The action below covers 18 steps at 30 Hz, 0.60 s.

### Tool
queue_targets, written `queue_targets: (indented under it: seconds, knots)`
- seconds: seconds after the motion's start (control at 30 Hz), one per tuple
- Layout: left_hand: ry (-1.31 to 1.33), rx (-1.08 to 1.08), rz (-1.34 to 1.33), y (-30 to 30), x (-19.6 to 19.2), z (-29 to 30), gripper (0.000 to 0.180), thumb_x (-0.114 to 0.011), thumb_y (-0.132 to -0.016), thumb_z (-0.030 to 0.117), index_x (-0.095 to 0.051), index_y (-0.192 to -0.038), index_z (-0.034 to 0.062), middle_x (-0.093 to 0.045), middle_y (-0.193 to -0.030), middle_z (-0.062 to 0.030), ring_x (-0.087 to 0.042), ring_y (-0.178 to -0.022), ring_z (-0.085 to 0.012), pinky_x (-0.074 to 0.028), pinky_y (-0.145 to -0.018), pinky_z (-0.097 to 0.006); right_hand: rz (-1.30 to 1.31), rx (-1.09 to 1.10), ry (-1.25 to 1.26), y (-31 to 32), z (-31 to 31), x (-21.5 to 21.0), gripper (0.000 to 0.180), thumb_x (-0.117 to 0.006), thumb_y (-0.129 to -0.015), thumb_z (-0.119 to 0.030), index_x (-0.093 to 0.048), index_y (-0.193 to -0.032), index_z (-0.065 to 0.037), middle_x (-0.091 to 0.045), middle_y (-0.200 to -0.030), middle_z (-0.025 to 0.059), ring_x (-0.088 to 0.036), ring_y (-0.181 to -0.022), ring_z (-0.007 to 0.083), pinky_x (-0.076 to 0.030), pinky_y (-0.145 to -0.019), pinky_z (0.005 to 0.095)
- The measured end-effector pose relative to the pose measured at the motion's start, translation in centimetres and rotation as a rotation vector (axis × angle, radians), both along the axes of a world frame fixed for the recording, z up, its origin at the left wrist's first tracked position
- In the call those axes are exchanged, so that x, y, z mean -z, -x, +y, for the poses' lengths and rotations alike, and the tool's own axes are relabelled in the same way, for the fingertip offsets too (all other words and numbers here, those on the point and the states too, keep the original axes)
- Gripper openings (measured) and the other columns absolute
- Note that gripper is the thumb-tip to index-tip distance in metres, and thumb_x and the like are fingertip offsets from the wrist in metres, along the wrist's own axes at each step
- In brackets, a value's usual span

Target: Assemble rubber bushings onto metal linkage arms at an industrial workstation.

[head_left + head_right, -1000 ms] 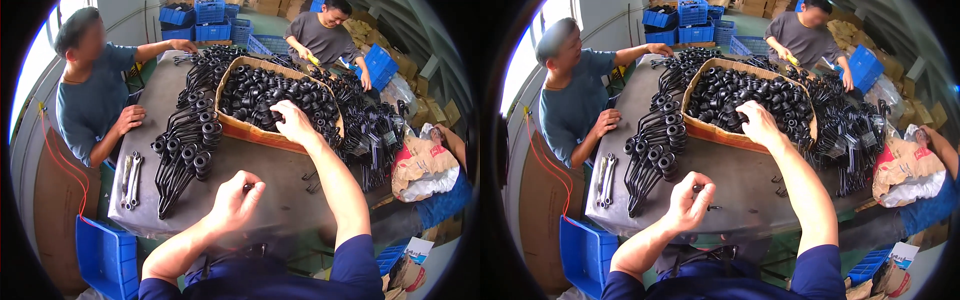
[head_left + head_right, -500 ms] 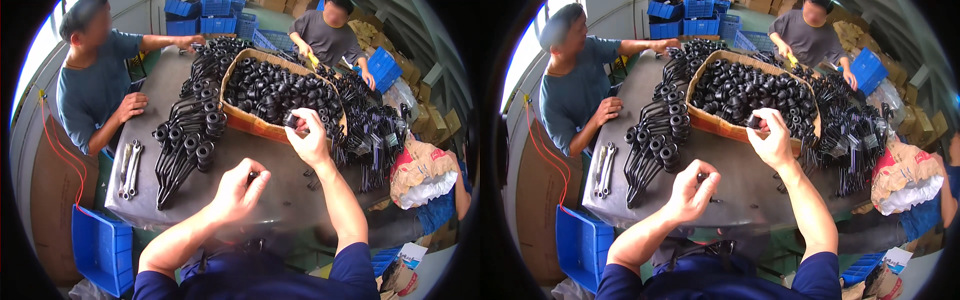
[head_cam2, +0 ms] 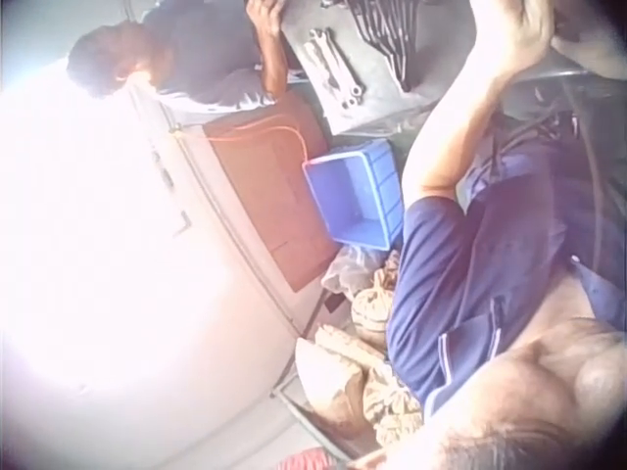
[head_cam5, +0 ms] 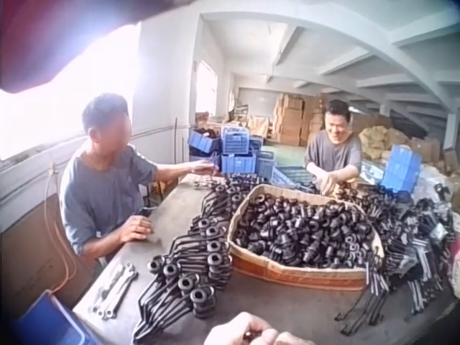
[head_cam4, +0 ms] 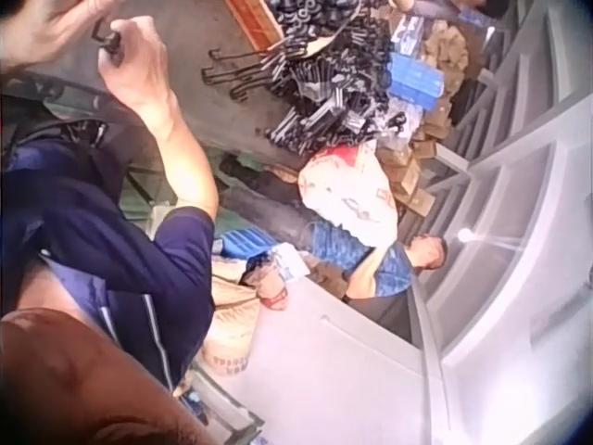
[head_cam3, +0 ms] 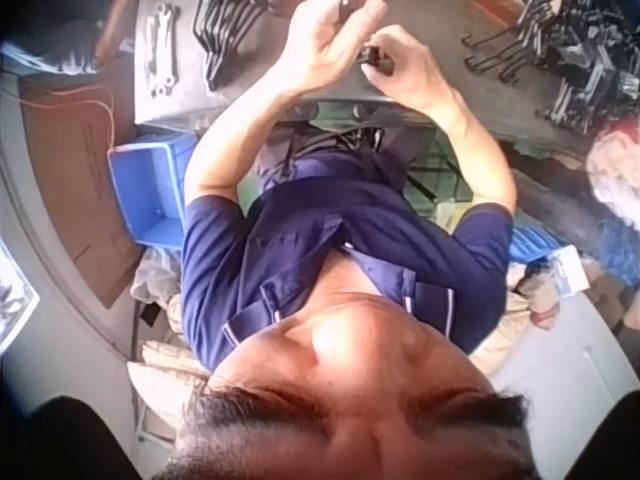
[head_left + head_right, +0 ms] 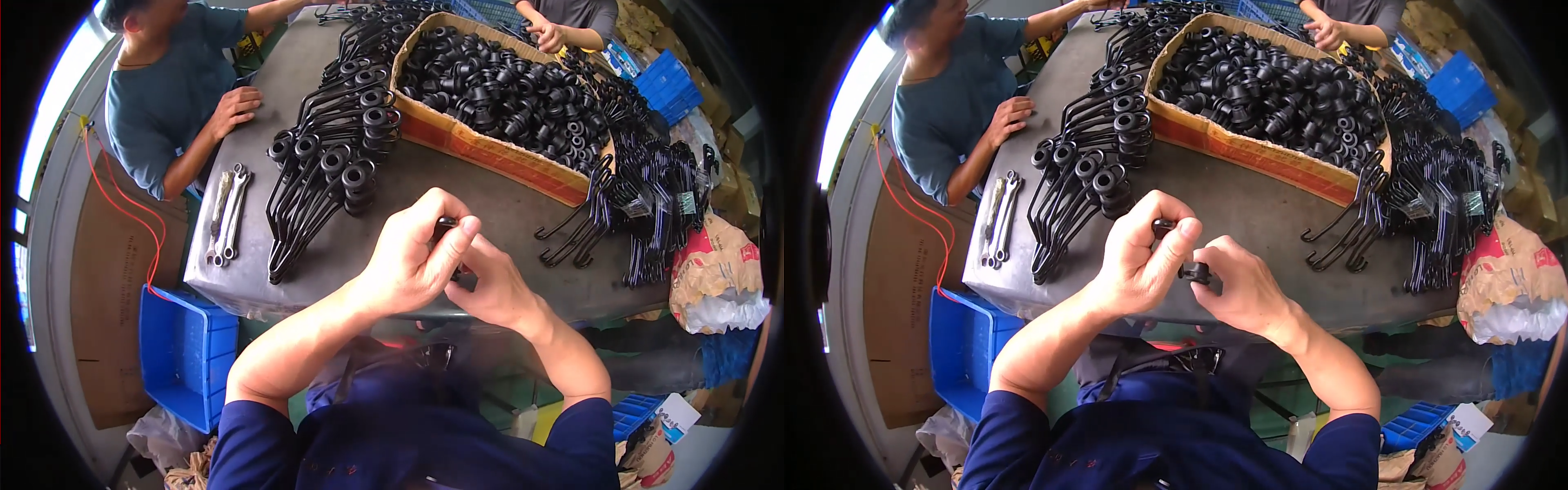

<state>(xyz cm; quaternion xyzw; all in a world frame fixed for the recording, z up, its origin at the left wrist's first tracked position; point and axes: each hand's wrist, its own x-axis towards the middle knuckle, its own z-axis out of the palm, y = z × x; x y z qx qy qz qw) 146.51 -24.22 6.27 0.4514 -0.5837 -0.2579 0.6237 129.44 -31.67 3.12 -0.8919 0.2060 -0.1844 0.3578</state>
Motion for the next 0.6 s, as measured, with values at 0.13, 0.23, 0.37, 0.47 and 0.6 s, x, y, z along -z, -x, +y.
queue_targets:
  seconds: [0.13, 0.23, 0.37, 0.47, 0.6]
  knots:
    - [0.043, -0.012, -0.076, 0.1, -0.1, 0.4, 0.012, -0.058, -0.1, 0.01, -0.054, -0.094, 0.0011, -0.055, -0.069, -0.0002, -0.049, -0.059, -0.0053, -0.04, -0.054, -0.022, 0.105, 0.016, 0.103, -0.7, 0.2, 0.8, 0.027, -0.07, -0.077, -0.011, -0.057, -0.098, -0.003, -0.057, -0.096, 0.0147, -0.06, -0.084, 0.0355, -0.051, -0.073, 0.0433]
    - [0.091, -0.025, -0.095, 0.0, 0.1, 0.2, 0.012, -0.058, -0.1, 0.01, -0.054, -0.094, 0.0008, -0.055, -0.069, -0.0004, -0.049, -0.059, -0.0057, -0.041, -0.054, -0.022, 0.162, 0.012, 0.055, -1.0, 0.1, 0.7, 0.026, -0.07, -0.077, -0.011, -0.054, -0.097, -0.002, -0.056, -0.097, 0.0164, -0.059, -0.085, 0.0371, -0.05, -0.072, 0.0451]
    - [0.007, 0.034, -0.01, -0.1, -0.1, 0.1, 0.012, -0.058, -0.1, 0.011, -0.053, -0.095, 0.0005, -0.055, -0.07, -0.0009, -0.05, -0.06, -0.0063, -0.042, -0.054, -0.023, 0.066, -0.05, -0.084, -0.4, -0.6, -0.2, 0.037, -0.071, -0.08, -0.011, -0.058, -0.113, -0.003, -0.06, -0.109, 0.0162, -0.063, -0.093, 0.033, -0.053, -0.081, 0.0407]
    - [-0.009, 0.03, 0.028, -0.1, 0.1, 0.3, 0.012, -0.058, -0.1, 0.011, -0.053, -0.095, 0.0005, -0.056, -0.071, -0.0009, -0.05, -0.061, -0.0058, -0.043, -0.055, -0.022, -0.24, 0.005, 0.048, -0.6, -1.1, -4.8, 0.047, -0.069, -0.085, -0.004, -0.054, -0.13, -0.002, -0.061, -0.12, 0.0124, -0.064, -0.1, 0.0209, -0.053, -0.087, 0.0328]
    - [-0.092, 0.013, 0.01, -0.1, -0.2, 0.6, 0.012, -0.062, -0.097, 0.011, -0.055, -0.096, 0.0017, -0.057, -0.072, -0.0091, -0.054, -0.058, -0.0172, -0.045, -0.054, -0.03, -1.075, 0.188, -0.073, -1.1, -1.4, -7.3, 0.016, -0.053, -0.1, -0.005, -0.054, -0.115, 0.001, -0.065, -0.089, 0.0103, -0.061, -0.078, 0.0142, -0.052, -0.073, 0.0289]
